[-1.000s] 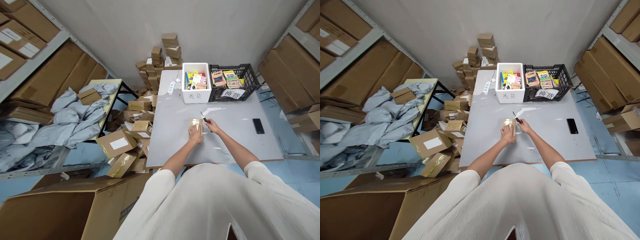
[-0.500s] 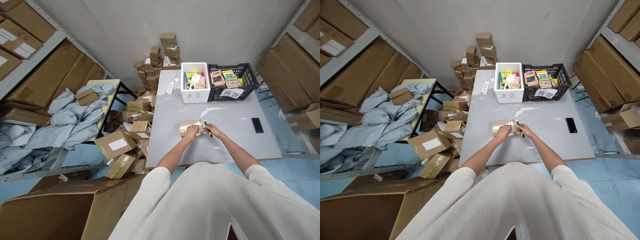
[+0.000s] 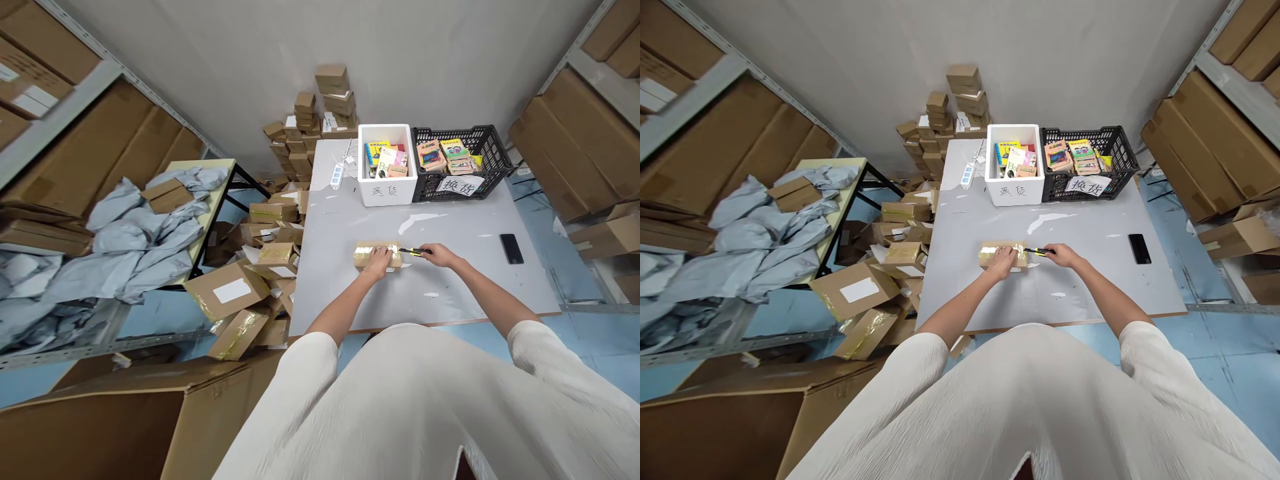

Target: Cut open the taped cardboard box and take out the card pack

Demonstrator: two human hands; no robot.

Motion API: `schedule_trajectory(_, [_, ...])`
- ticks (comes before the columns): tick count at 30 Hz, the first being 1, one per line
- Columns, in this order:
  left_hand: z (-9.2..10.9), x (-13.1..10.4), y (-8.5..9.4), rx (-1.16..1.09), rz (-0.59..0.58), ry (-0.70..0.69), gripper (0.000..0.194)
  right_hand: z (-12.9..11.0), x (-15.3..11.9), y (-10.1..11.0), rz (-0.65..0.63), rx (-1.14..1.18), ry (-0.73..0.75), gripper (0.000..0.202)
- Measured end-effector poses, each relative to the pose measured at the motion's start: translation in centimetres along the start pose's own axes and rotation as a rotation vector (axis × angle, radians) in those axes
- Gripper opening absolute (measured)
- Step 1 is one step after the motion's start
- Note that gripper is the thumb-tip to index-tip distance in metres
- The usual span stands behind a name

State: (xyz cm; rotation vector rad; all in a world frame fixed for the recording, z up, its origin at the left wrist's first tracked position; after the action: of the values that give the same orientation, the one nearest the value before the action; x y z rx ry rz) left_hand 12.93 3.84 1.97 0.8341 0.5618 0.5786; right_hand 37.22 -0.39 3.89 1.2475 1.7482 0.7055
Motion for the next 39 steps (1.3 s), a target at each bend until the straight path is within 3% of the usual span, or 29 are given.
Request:
schedule_trajectory(5, [0.0, -0.3, 0.0, -0.104, 0.034, -0.012, 0.068, -0.2, 1.7, -0.5, 0.008, -0.136, 0.007, 0.027])
schedule_trajectory(13, [-0.2, -0.5, -0.3, -0.041, 0.011, -0.009, 0.065, -1.1, 3.4, -1.5, 0.027, -0.109, 0.050, 0.028])
schedule_trajectory(23, [-0.3, -0.6, 0.3, -0.054, 0.004, -0.007, 0.063, 1.2, 0.8, -2.5, -0.227, 0.108, -0.066, 0.028])
schedule_trajectory(30, [0.1, -0.2, 2.8, -0.167, 0.228, -0.003, 0.050, 2.1, -1.7, -2.3, -0.089, 0.416, -0.246, 0.032])
schedule_trajectory(34, [0.0, 0.7, 2.9, -0.136, 0.249, 0.059, 0.054, 0.7, -3.0, -1.7, -0.016, 0.332, -0.198, 0.033])
schedule_trajectory(39, [-0.5, 1.6, 1.8, -0.122, 0.191, 0.122, 0.058, -2.0, -3.7, -1.5, 0.077, 0.021, -0.035, 0.033])
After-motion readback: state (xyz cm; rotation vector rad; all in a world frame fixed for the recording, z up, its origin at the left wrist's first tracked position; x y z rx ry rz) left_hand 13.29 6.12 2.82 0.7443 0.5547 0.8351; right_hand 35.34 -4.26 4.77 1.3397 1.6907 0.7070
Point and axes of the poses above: each hand's wrist, its own x-axis towards the middle knuckle, its own y-axis out of the back of the hand, z = x × y, the point moved 7 cm from there along x, towards the middle knuckle, and after that the axes turned 13 degrees about -x, right-handed, at the moved point
